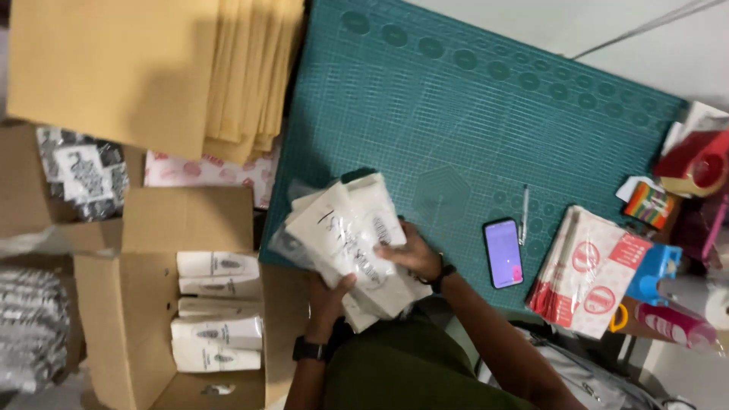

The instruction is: The person writes on a large white card with a pen, moves to a stack of papers and folders, and then places bundles of white printed envelopes into cardboard boxes on the floor.

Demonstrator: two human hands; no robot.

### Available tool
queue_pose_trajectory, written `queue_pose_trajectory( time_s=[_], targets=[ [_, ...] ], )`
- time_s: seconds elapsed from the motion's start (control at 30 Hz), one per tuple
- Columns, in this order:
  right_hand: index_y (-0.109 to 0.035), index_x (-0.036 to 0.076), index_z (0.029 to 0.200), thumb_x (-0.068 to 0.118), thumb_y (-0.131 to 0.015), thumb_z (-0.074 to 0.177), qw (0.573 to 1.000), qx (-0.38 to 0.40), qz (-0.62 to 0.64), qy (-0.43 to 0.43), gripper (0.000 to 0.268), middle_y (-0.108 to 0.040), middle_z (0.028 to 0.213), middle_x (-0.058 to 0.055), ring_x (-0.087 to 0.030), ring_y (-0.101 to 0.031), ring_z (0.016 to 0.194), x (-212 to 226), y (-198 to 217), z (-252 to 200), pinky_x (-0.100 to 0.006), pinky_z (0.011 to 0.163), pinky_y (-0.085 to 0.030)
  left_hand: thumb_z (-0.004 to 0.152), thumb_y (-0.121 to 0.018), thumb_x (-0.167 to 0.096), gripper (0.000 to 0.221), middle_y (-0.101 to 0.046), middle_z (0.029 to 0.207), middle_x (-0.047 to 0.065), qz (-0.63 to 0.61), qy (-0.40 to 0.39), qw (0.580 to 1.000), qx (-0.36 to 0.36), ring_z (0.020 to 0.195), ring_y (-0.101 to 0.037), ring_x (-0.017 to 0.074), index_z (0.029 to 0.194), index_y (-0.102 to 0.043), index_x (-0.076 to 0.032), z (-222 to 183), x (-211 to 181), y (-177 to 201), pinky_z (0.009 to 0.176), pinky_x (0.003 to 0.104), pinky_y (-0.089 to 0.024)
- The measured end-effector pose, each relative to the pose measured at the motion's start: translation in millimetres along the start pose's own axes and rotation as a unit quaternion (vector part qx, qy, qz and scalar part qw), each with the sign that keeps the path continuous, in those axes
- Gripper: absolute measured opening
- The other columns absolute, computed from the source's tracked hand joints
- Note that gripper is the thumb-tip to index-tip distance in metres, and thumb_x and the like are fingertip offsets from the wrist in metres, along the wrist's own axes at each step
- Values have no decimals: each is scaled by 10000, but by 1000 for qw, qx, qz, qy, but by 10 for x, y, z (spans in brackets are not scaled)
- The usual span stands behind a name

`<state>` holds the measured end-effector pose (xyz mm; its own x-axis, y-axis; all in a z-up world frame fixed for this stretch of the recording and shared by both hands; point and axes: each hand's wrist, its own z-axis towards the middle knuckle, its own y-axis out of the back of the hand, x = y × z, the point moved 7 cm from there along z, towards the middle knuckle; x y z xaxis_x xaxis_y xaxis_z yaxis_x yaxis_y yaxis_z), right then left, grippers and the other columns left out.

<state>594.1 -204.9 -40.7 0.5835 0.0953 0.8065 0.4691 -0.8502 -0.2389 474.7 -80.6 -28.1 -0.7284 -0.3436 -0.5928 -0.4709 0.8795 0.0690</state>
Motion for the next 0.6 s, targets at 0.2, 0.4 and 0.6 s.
queue_pose_trajectory(
  time_s=[0.2,0.4,0.6],
  targets=[
    [-421,113,1440,729,-791,457,890,37,-391,-232,1218,-482,1442,-60,-261,-505,1334,-455,-117,184,-435,1069,-463,794,-726,-231,795,-607,1504,104,-218,103,970,-16,1348,-592,294,1539,-473,-115,-139,702,502,1162,449,-456],
    [-333,152,1381,631,-805,526,877,75,-397,-262,1087,-648,1352,-24,-242,-660,1206,-173,-685,169,-412,973,-560,821,-727,-190,743,-613,1489,139,-286,37,957,-35,1348,-595,317,1515,-478,-90,29,1124,700,1160,464,-470],
    [-364,185,1409,716,-798,476,842,133,-492,-175,1158,-648,1341,-5,-239,-669,1206,-435,-1183,239,-435,995,-530,784,-764,-228,759,-611,1486,137,-378,12,913,-149,1343,-599,305,1488,-521,-85,-191,1491,967,1145,462,-490]
  ],
)
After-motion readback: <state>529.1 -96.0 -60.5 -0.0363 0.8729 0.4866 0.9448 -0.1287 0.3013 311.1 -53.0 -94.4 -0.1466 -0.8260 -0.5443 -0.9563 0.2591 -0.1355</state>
